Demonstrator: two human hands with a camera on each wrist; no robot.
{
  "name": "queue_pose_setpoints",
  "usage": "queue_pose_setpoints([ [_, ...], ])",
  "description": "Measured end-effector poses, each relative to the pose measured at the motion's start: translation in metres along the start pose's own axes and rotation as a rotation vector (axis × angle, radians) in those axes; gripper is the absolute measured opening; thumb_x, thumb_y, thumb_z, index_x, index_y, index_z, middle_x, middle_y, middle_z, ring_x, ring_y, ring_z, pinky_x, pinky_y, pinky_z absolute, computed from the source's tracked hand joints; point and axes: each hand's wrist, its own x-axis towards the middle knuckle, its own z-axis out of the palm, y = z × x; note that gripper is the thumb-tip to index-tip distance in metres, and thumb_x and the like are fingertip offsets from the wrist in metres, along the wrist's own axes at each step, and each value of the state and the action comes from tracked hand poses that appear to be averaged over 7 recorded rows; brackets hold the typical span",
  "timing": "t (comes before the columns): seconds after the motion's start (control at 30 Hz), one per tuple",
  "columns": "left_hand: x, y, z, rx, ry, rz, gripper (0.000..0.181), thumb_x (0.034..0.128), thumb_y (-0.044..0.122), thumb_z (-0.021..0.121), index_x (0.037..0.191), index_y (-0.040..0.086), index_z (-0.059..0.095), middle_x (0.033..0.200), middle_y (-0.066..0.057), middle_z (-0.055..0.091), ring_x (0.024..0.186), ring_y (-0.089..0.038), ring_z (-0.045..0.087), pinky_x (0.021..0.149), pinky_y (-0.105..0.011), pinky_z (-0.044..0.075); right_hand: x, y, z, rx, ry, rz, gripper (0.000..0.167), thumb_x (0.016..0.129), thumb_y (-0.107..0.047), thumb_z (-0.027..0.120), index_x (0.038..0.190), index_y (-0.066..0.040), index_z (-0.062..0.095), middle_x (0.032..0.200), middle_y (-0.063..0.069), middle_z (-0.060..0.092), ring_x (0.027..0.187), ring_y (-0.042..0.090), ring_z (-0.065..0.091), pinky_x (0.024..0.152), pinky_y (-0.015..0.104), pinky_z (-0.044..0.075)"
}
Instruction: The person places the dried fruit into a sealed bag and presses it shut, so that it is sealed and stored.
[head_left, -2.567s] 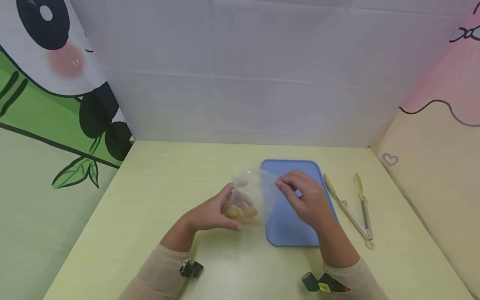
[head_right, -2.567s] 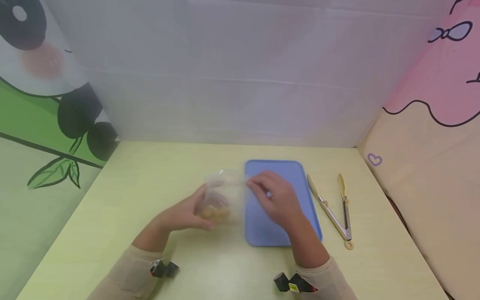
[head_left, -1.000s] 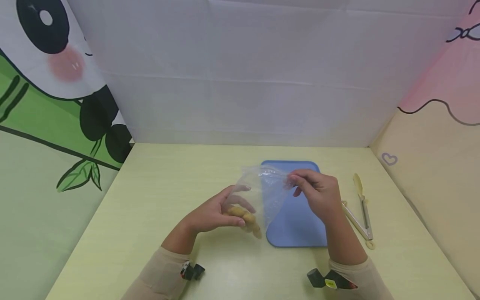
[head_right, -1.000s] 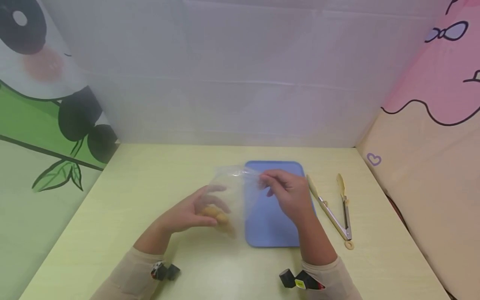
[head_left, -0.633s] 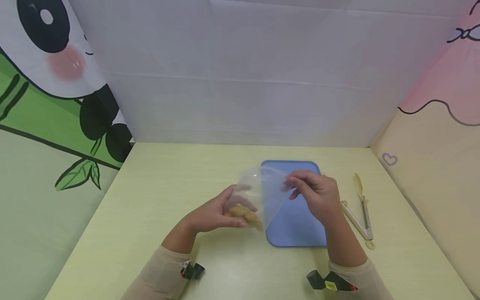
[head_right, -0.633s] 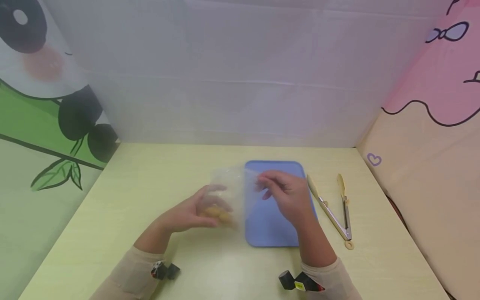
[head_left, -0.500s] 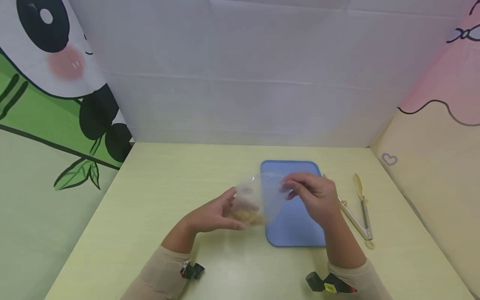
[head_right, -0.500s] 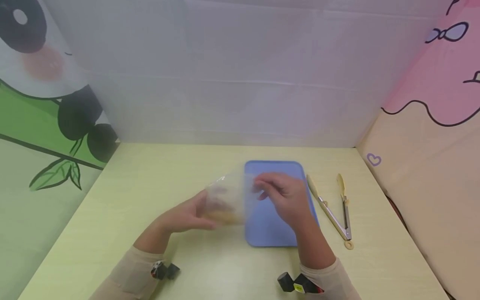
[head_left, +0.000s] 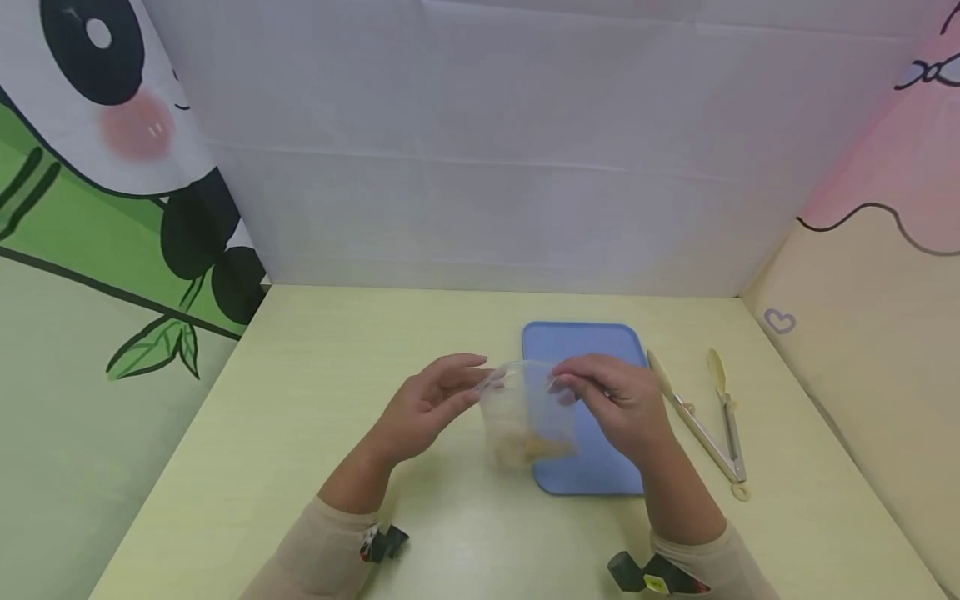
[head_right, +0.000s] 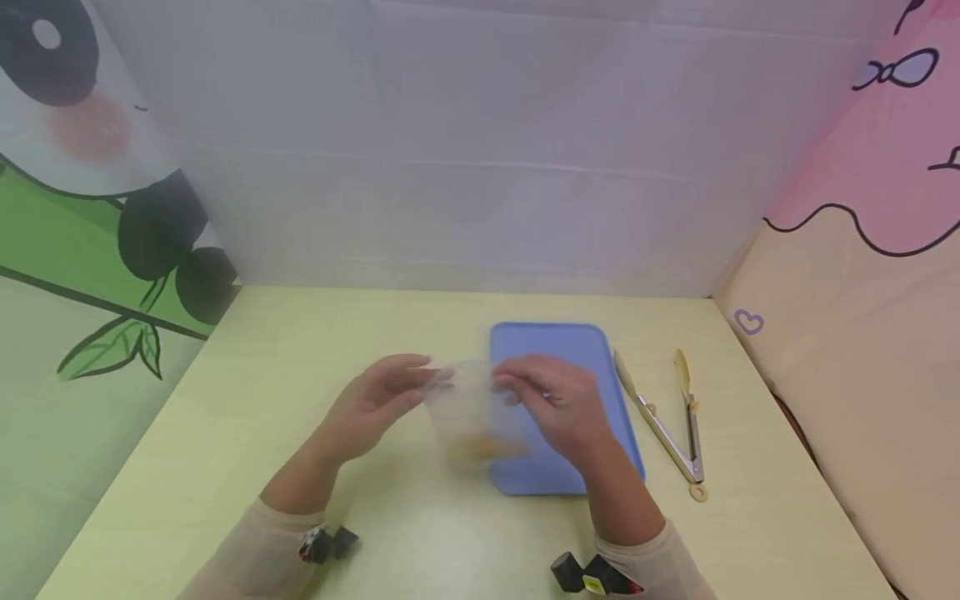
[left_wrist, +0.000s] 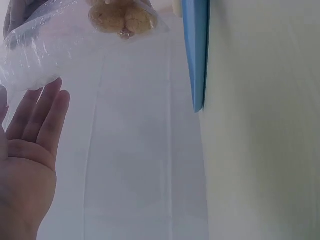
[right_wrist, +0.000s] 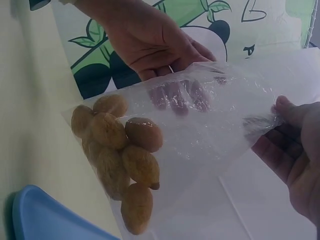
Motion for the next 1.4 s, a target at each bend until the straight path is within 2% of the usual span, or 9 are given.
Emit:
queue_pose_setpoints([
  [0.13, 0.001, 0.004, -0.001, 0.121, 0.045, 0.125, 0.035, 0.0948, 0.007, 0.063, 0.129, 0.013, 0.063, 0.127, -0.005, 0.067, 0.113, -0.016, 0.066, 0.090, -0.032, 0.053, -0.001, 0.002, 0.000, 0.023, 0.018, 0.027, 0.027, 0.077, 0.025, 0.064, 0.094, 0.005, 0.071, 0.081, 0.016, 0.071, 0.071, 0.016, 0.071, 0.060, 0.025, 0.056],
  [0.27, 0.003, 0.005, -0.002, 0.155, 0.042, 0.253, 0.033, 0.0906, -0.001, 0.066, 0.122, 0.009, 0.069, 0.126, -0.009, 0.067, 0.117, -0.020, 0.064, 0.094, -0.032, 0.052, -0.002, 0.005, 0.001, 0.041, 0.023, 0.064, 0.026, 0.078, 0.025, 0.064, 0.095, 0.006, 0.070, 0.082, 0.017, 0.071, 0.074, 0.015, 0.071, 0.060, 0.027, 0.056],
  [0.43, 0.004, 0.006, -0.005, 0.224, 0.053, 0.341, 0.031, 0.0880, -0.004, 0.068, 0.117, 0.008, 0.071, 0.124, -0.011, 0.068, 0.115, -0.021, 0.065, 0.093, -0.029, 0.051, -0.004, 0.006, 0.002, 0.064, 0.026, 0.135, 0.023, 0.080, 0.023, 0.064, 0.095, 0.007, 0.069, 0.084, 0.019, 0.070, 0.076, 0.016, 0.071, 0.061, 0.030, 0.057],
  [0.63, 0.004, 0.014, -0.008, 0.356, 0.014, 0.362, 0.029, 0.0899, 0.004, 0.069, 0.118, 0.014, 0.071, 0.126, -0.004, 0.067, 0.116, -0.018, 0.064, 0.095, -0.027, 0.049, -0.005, 0.003, 0.005, 0.084, 0.026, 0.189, 0.021, 0.081, 0.021, 0.064, 0.095, 0.007, 0.070, 0.083, 0.019, 0.071, 0.074, 0.019, 0.071, 0.060, 0.032, 0.057],
  [0.77, 0.004, 0.018, -0.007, 0.459, -0.047, 0.348, 0.026, 0.0936, 0.015, 0.067, 0.119, 0.018, 0.070, 0.126, -0.002, 0.064, 0.114, -0.014, 0.061, 0.095, -0.028, 0.049, -0.005, 0.003, 0.007, 0.099, 0.021, 0.142, 0.022, 0.080, 0.022, 0.065, 0.094, 0.007, 0.070, 0.080, 0.019, 0.071, 0.069, 0.020, 0.071, 0.059, 0.030, 0.057],
  [0.83, 0.003, 0.019, -0.007, 0.503, -0.045, 0.342, 0.023, 0.0941, 0.019, 0.066, 0.117, 0.017, 0.071, 0.124, -0.001, 0.064, 0.114, -0.013, 0.061, 0.095, -0.029, 0.049, -0.005, 0.003, 0.007, 0.110, 0.022, 0.107, 0.023, 0.079, 0.024, 0.064, 0.094, 0.008, 0.070, 0.080, 0.020, 0.071, 0.067, 0.020, 0.071, 0.058, 0.030, 0.056],
  [1.0, 0.002, 0.018, -0.007, 0.561, 0.041, 0.358, 0.023, 0.0910, 0.018, 0.070, 0.113, 0.015, 0.072, 0.116, 0.003, 0.071, 0.112, -0.013, 0.065, 0.096, -0.030, 0.049, -0.003, 0.002, 0.002, 0.090, 0.009, 0.076, 0.024, 0.079, 0.023, 0.063, 0.095, 0.006, 0.070, 0.080, 0.019, 0.071, 0.070, 0.017, 0.071, 0.059, 0.028, 0.056],
  [1.17, 0.002, 0.018, -0.010, 0.593, 0.130, 0.410, 0.029, 0.0832, 0.011, 0.077, 0.111, 0.016, 0.074, 0.109, 0.004, 0.074, 0.101, -0.010, 0.070, 0.086, -0.028, 0.054, -0.004, 0.004, -0.002, 0.002, -0.019, 0.090, 0.025, 0.079, 0.022, 0.065, 0.095, 0.003, 0.071, 0.082, 0.015, 0.072, 0.069, 0.017, 0.070, 0.061, 0.023, 0.055],
  [1.4, 0.004, 0.021, -0.012, 0.519, 0.214, 0.486, 0.028, 0.0809, 0.001, 0.076, 0.108, 0.009, 0.075, 0.105, -0.003, 0.075, 0.094, -0.015, 0.072, 0.081, -0.023, 0.055, -0.004, 0.006, -0.002, -0.062, -0.060, 0.139, 0.024, 0.081, 0.019, 0.065, 0.098, 0.002, 0.070, 0.086, 0.013, 0.072, 0.073, 0.018, 0.070, 0.066, 0.020, 0.055],
])
